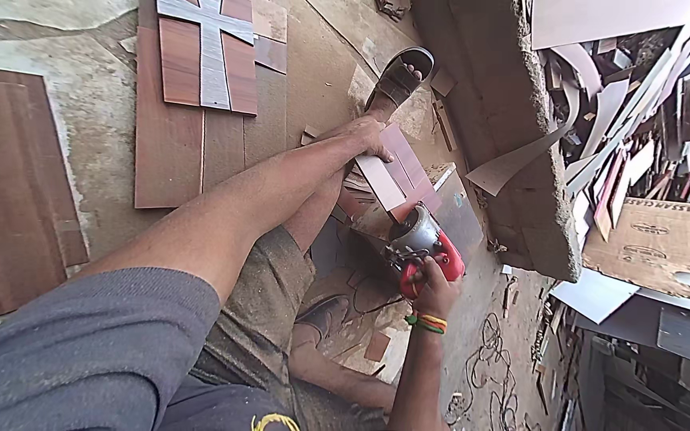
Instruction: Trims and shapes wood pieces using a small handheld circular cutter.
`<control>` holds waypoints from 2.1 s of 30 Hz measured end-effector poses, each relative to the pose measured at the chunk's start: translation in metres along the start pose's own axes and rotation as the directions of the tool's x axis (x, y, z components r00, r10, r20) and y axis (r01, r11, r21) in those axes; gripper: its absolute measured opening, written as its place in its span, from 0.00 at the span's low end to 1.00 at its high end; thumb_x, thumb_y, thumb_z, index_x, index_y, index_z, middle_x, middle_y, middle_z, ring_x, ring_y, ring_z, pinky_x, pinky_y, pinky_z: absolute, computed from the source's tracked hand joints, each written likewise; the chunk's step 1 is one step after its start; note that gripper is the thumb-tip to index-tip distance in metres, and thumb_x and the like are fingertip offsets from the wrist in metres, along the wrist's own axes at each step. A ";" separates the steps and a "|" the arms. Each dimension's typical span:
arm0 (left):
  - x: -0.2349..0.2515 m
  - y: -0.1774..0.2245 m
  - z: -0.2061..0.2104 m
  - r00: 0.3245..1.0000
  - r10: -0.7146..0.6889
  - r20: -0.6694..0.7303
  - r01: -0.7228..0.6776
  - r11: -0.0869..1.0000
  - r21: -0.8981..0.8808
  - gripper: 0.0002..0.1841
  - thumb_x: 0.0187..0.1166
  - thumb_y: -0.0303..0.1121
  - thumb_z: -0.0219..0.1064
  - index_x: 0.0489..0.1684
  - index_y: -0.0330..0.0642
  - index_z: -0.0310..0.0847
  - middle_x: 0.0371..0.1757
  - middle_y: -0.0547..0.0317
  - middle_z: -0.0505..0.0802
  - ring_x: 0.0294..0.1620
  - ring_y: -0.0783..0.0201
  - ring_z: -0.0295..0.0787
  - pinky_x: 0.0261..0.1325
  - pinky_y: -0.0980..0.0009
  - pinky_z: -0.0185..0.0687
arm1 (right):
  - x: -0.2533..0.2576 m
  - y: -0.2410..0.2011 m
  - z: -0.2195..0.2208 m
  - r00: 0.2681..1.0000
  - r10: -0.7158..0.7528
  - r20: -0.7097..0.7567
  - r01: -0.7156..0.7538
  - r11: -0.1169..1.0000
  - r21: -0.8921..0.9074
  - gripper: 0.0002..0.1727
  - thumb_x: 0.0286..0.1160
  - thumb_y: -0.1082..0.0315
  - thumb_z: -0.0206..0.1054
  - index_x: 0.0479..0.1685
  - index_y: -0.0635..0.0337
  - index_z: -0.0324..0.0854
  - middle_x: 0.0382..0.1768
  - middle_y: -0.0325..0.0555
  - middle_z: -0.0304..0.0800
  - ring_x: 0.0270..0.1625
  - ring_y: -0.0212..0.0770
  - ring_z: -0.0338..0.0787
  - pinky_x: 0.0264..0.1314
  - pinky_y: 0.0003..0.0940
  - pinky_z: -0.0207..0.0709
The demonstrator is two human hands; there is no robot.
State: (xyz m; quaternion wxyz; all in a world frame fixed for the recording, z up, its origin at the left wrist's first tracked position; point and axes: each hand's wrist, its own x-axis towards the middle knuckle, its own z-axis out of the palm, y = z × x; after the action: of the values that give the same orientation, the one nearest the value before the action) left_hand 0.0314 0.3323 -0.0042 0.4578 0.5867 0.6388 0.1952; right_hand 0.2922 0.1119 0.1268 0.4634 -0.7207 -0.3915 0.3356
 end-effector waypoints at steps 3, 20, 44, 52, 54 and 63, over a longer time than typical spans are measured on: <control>-0.002 0.001 -0.001 1.000 -0.005 0.001 0.005 1.000 0.002 0.51 0.55 0.65 0.85 0.81 0.48 0.74 0.74 0.43 0.85 0.75 0.44 0.82 0.76 0.37 0.76 | 0.000 0.001 0.000 1.000 -0.004 -0.004 0.004 1.000 -0.003 0.10 0.69 0.80 0.67 0.46 0.71 0.76 0.13 0.47 0.78 0.09 0.38 0.78 0.12 0.35 0.81; 0.002 -0.001 0.002 1.000 0.014 -0.009 -0.014 1.000 0.006 0.51 0.54 0.65 0.85 0.80 0.46 0.75 0.72 0.43 0.87 0.74 0.44 0.83 0.75 0.37 0.77 | 0.001 0.004 0.001 1.000 0.002 -0.009 -0.002 1.000 0.026 0.10 0.70 0.80 0.66 0.48 0.70 0.75 0.13 0.47 0.78 0.09 0.41 0.78 0.12 0.39 0.82; 0.000 -0.001 0.002 1.000 0.026 0.002 -0.026 0.999 0.019 0.51 0.56 0.65 0.84 0.81 0.47 0.74 0.72 0.42 0.87 0.74 0.44 0.83 0.75 0.36 0.77 | 0.005 0.001 0.002 1.000 0.001 -0.012 0.000 1.000 0.007 0.10 0.70 0.79 0.67 0.48 0.70 0.75 0.13 0.48 0.78 0.09 0.40 0.79 0.12 0.38 0.82; -0.002 0.000 0.001 1.000 0.020 -0.014 -0.020 1.000 0.008 0.51 0.55 0.64 0.85 0.82 0.47 0.74 0.74 0.43 0.85 0.76 0.44 0.82 0.76 0.37 0.76 | 0.007 0.003 0.001 1.000 -0.004 -0.008 0.004 1.000 0.016 0.11 0.69 0.80 0.67 0.47 0.70 0.75 0.13 0.48 0.78 0.08 0.41 0.79 0.11 0.38 0.82; -0.003 0.001 0.001 1.000 0.015 -0.012 -0.015 1.000 0.027 0.52 0.56 0.66 0.83 0.83 0.48 0.72 0.76 0.44 0.84 0.77 0.45 0.81 0.77 0.37 0.75 | 0.007 0.002 0.001 1.000 -0.004 -0.013 0.004 1.000 0.017 0.11 0.68 0.81 0.68 0.47 0.70 0.75 0.13 0.48 0.78 0.08 0.40 0.79 0.11 0.38 0.82; -0.002 -0.002 0.002 0.997 0.059 -0.040 -0.058 0.998 0.029 0.50 0.54 0.66 0.84 0.79 0.47 0.76 0.73 0.44 0.86 0.75 0.46 0.82 0.77 0.39 0.76 | 0.005 0.000 0.001 1.000 0.009 0.007 -0.009 1.000 -0.004 0.09 0.70 0.79 0.67 0.46 0.70 0.76 0.13 0.48 0.78 0.09 0.41 0.79 0.12 0.39 0.82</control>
State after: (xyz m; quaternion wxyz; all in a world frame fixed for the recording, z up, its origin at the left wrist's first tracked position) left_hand 0.0319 0.3295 -0.0057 0.4305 0.6073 0.6332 0.2117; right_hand 0.2942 0.1169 0.1257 0.4589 -0.7222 -0.3906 0.3394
